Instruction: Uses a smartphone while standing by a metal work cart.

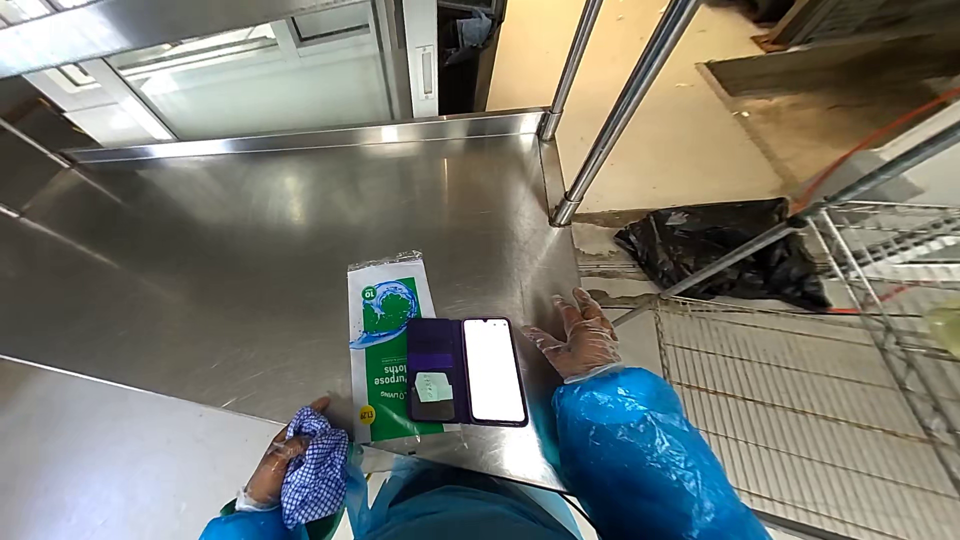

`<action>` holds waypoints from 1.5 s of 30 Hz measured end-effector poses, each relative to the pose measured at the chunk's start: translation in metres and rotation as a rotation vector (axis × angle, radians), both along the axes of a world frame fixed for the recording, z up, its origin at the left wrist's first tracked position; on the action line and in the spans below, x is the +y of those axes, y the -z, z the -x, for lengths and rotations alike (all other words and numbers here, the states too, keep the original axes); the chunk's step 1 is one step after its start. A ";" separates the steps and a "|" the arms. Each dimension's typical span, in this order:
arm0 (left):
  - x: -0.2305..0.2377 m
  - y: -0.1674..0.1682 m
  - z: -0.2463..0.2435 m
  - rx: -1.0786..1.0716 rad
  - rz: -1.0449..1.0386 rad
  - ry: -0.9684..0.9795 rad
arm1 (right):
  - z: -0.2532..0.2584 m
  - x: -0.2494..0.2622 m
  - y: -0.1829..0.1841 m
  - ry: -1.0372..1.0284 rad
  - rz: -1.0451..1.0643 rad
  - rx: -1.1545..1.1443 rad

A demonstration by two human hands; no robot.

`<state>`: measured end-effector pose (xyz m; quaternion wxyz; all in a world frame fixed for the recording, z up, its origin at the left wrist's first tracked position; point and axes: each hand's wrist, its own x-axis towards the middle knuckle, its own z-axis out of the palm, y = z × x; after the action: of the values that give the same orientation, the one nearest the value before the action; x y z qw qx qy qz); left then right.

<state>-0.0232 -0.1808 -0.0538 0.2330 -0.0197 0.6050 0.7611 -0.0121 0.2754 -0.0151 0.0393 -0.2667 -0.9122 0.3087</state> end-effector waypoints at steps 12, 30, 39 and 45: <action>0.003 0.000 -0.001 0.009 0.005 -0.014 | -0.004 0.000 -0.001 0.007 -0.001 -0.007; -0.002 0.008 -0.001 0.008 0.000 -0.001 | -0.006 0.002 0.007 -0.013 -0.018 -0.067; 0.000 0.005 -0.003 0.023 -0.041 -0.012 | -0.040 -0.009 -0.002 -0.170 -0.027 0.072; -0.008 0.017 0.000 0.043 -0.078 0.002 | -0.066 -0.018 0.004 -0.191 -0.035 0.060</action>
<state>-0.0228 -0.1890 -0.0712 0.2214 0.0062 0.5796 0.7842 0.0538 0.2577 -0.0194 0.0415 -0.1686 -0.9371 0.3028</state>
